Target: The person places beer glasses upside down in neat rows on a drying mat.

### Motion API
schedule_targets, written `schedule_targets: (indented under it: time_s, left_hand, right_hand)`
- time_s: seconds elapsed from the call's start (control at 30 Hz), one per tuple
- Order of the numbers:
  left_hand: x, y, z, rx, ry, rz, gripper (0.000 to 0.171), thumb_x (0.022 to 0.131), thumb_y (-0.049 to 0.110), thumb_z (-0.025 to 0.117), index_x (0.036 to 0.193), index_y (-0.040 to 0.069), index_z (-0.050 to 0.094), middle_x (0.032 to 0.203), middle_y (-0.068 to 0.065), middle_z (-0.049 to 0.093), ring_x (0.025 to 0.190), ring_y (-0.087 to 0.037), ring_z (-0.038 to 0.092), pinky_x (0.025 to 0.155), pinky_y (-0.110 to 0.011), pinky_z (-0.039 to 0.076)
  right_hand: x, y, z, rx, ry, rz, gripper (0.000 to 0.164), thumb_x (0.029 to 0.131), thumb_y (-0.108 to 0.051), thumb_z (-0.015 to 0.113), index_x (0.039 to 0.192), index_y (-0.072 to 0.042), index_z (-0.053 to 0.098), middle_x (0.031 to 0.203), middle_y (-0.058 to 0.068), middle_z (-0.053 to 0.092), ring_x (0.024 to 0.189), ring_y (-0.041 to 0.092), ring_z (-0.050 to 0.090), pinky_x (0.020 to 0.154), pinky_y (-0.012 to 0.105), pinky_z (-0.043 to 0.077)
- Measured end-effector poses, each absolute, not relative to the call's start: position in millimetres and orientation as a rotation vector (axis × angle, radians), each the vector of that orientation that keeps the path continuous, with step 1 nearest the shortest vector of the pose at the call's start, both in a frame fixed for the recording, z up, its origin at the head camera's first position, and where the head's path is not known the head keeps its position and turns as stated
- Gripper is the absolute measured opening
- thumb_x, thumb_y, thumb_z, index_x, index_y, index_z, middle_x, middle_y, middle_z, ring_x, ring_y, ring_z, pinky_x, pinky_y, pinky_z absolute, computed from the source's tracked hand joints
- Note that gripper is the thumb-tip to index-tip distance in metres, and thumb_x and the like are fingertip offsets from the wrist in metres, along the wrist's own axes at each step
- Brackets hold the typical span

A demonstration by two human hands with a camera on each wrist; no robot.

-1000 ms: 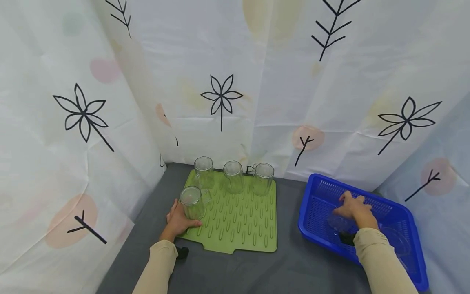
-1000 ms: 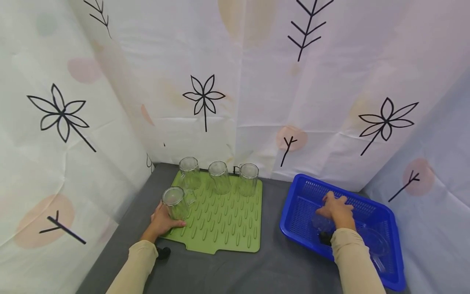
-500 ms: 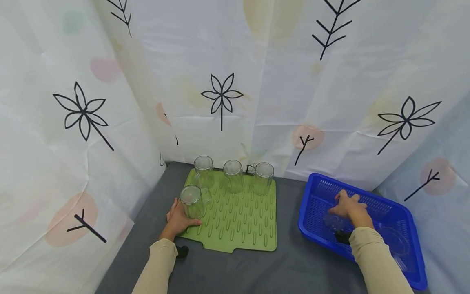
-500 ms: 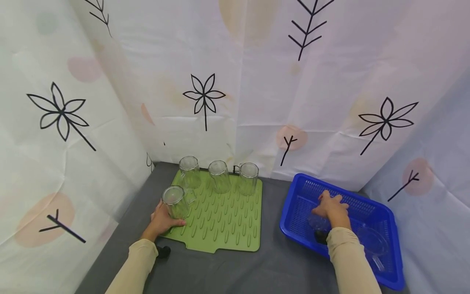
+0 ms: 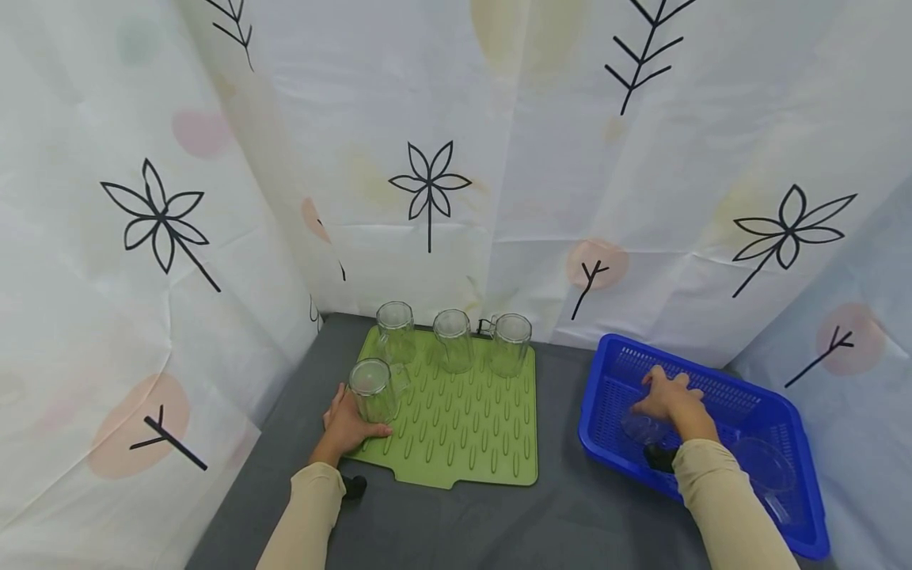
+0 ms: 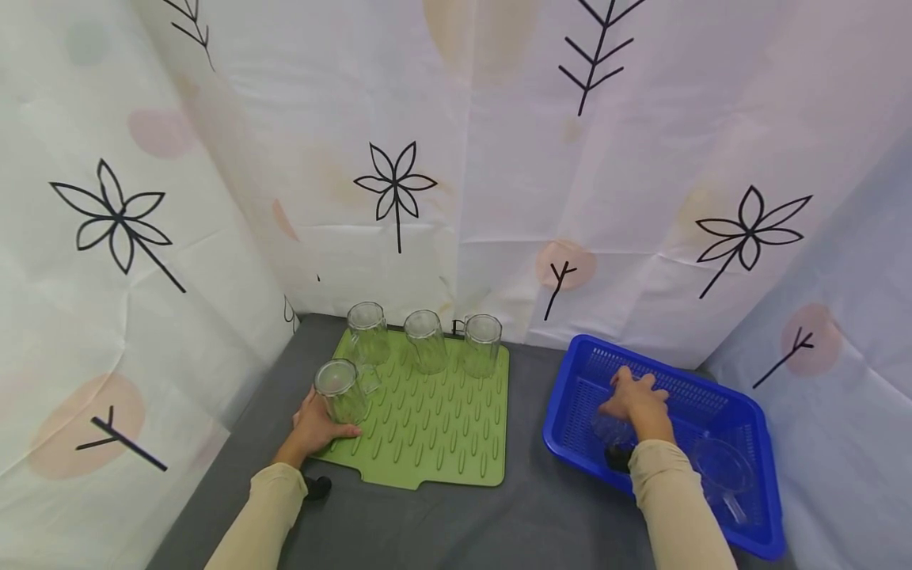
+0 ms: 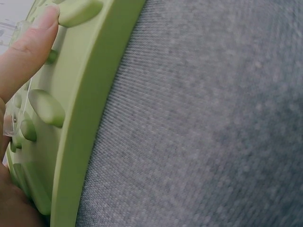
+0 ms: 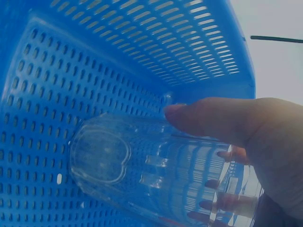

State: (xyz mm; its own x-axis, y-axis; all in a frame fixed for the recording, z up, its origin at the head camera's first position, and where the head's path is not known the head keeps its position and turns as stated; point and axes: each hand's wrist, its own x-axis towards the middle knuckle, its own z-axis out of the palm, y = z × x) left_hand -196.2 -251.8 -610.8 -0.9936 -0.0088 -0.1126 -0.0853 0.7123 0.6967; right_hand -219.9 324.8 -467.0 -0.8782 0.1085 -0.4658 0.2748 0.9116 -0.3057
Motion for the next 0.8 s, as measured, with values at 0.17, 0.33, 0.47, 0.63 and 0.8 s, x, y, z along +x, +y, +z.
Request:
schedule_targets:
  time_s: [0.17, 0.33, 0.47, 0.63, 0.8]
  left_hand:
    - [-194, -254, -612, -0.101, 2.802, 1.153, 0.121, 0.065, 0.042, 0.097, 0.158, 0.004, 0.03, 0.163, -0.025, 0.032, 0.159, -0.045, -0.001, 0.118, -0.075, 0.007]
    - [-192, -254, -612, -0.109, 2.795, 1.158, 0.121, 0.065, 0.043, 0.097, 0.158, 0.004, 0.031, 0.163, -0.026, 0.032, 0.158, -0.045, -0.001, 0.118, -0.075, 0.008]
    - [-193, -254, -611, -0.105, 2.8, 1.153, 0.121, 0.066, 0.043, 0.096, 0.159, 0.005, 0.03, 0.163, -0.025, 0.033, 0.159, -0.045, -0.001, 0.118, -0.074, 0.008]
    - [-195, -253, -610, -0.092, 2.81, 1.146, 0.122, 0.066, 0.043, 0.096, 0.16, 0.005, 0.028, 0.164, -0.025, 0.03, 0.158, -0.046, -0.001, 0.118, -0.074, 0.009]
    - [-194, -253, -611, -0.093, 2.809, 1.155, 0.121, 0.066, 0.043, 0.096, 0.159, 0.004, 0.03, 0.165, -0.025, 0.03, 0.159, -0.045, 0.0, 0.118, -0.076, 0.008]
  right_hand:
    - [-219, 322, -466, 0.239, 2.638, -0.491, 0.064, 0.088, -0.025, 0.077, 0.131, 0.002, 0.038, 0.135, 0.051, 0.012, 0.114, 0.076, 0.025, 0.084, 0.074, 0.043]
    - [-217, 321, -464, 0.186, 2.654, -0.477, 0.064, 0.087, -0.026, 0.079, 0.131, 0.0, 0.041, 0.134, 0.05, 0.016, 0.114, 0.075, 0.028, 0.083, 0.072, 0.042]
    - [-217, 320, -462, 0.13, 2.688, -0.479, 0.061, 0.086, -0.026, 0.079, 0.13, -0.002, 0.044, 0.134, 0.048, 0.02, 0.115, 0.073, 0.029, 0.079, 0.071, 0.044]
    - [-217, 315, -464, 0.046, 2.73, -0.458, 0.057, 0.085, -0.028, 0.08, 0.126, -0.005, 0.048, 0.133, 0.047, 0.026, 0.111, 0.069, 0.034, 0.075, 0.068, 0.047]
    - [-217, 311, -463, 0.004, 2.738, -0.433, 0.054, 0.086, -0.027, 0.08, 0.124, -0.005, 0.049, 0.133, 0.047, 0.029, 0.108, 0.068, 0.036, 0.076, 0.068, 0.046]
